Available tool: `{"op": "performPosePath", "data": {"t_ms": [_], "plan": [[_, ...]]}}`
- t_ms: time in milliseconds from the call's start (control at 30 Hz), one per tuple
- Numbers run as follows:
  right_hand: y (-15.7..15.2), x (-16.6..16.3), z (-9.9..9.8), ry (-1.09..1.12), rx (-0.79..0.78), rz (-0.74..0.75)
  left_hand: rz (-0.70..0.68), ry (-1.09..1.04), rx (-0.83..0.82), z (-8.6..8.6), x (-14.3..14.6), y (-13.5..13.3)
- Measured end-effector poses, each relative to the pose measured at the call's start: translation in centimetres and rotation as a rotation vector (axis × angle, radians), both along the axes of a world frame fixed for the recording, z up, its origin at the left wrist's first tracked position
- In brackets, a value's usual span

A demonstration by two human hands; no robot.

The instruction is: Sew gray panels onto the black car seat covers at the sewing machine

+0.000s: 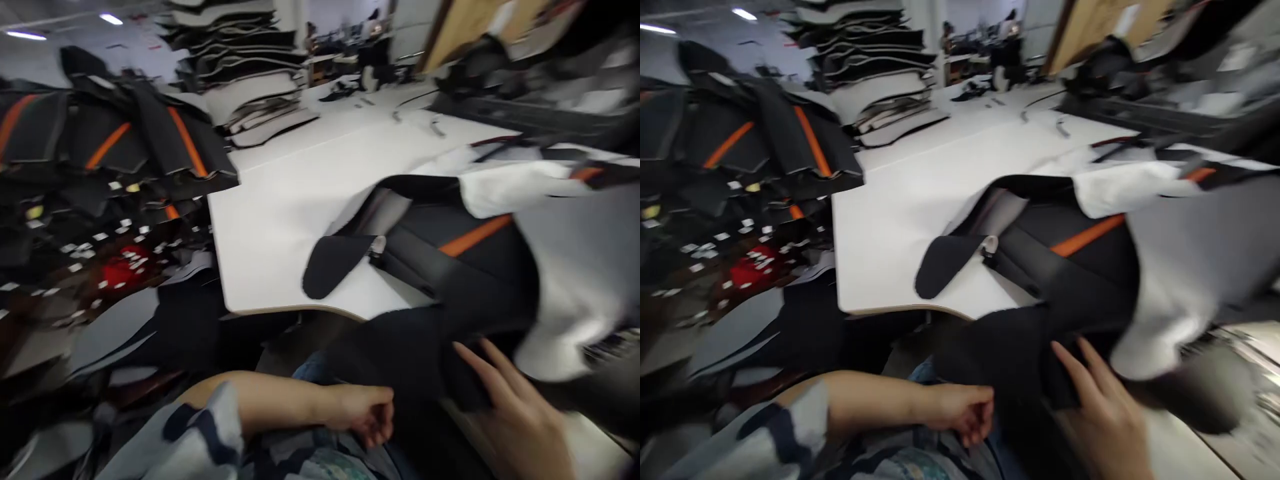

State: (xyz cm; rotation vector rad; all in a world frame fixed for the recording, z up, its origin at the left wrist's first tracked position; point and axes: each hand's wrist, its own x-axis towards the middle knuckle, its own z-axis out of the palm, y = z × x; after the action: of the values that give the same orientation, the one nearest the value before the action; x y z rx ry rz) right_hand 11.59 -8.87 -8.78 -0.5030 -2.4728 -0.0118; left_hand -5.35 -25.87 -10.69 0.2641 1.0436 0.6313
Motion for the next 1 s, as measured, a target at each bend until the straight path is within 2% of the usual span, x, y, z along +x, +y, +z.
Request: {"op": "performPosePath", "data": {"t_ms": [67, 100, 133, 200, 267, 300, 333, 400, 467, 533, 600, 667, 833, 900, 1000], "plan": [[-1.5, -0.6, 0.7, -0.017, 0.127, -0.007, -0.366, -0.055, 0.115, 3.7, -1.4, -0.6], [-2.2, -1.0, 0.9, -0.064, 0.167, -0.019, -0.496, -0.072, 0.219, 5.9, -2.2, -0.4], [-2.8, -1.4, 1.0, -0.083, 0.2, -0.038, -0.577, -0.059, 0.348, 8.2, -3.0, 0.3], [-3.6, -2.4, 0.9, -0.09, 0.257, -0.125, -0.634, 0.017, 0.508, 12.4, -4.3, 2.9], [-4.0, -3.1, 0.5, -0.08, 0.245, -0.232, -0.666, 0.435, 0.828, 15.0, -4.1, 6.9], [-4.1, -3.4, 0.4, -0.055, 0.234, -0.261, -0.653, 0.714, 1.027, 15.4, -3.4, 9.2], [-4.2, -3.5, 0.2, -0.031, 0.214, -0.281, -0.652, 0.994, 1.23, 15.3, -2.3, 11.5], [-4.3, -3.5, 0.1, 0.012, 0.169, -0.292, -0.732, 1.439, 1.581, 13.6, 0.2, 15.6], [-4.5, -3.1, 0.3, 0.027, 0.099, -0.291, -0.943, 1.611, 1.846, 11.1, 2.3, 18.9], [-4.5, -2.6, 0.7, 0.023, -0.004, -0.281, -1.144, 1.574, 2.021, 9.1, 3.3, 21.2], [-4.3, -2.4, 1.2, 0.015, -0.113, -0.268, -1.252, 1.487, 2.094, 8.1, 3.2, 22.7], [-3.9, -2.7, 1.6, 0.014, -0.164, -0.263, -1.275, 1.459, 2.098, 8.2, 2.6, 23.6], [-2.4, -5.2, 1.3, 0.035, -0.104, -0.271, -1.247, 1.468, 2.111, 8.5, 2.9, 24.2], [-2.1, -5.3, 1.0, 0.035, -0.091, -0.246, -1.246, 1.363, 2.152, 8.2, 3.4, 23.9], [-2.3, -3.1, 1.1, 0.032, -0.075, -0.197, -1.321, 1.166, 2.152, 8.8, 2.9, 24.3]]}}
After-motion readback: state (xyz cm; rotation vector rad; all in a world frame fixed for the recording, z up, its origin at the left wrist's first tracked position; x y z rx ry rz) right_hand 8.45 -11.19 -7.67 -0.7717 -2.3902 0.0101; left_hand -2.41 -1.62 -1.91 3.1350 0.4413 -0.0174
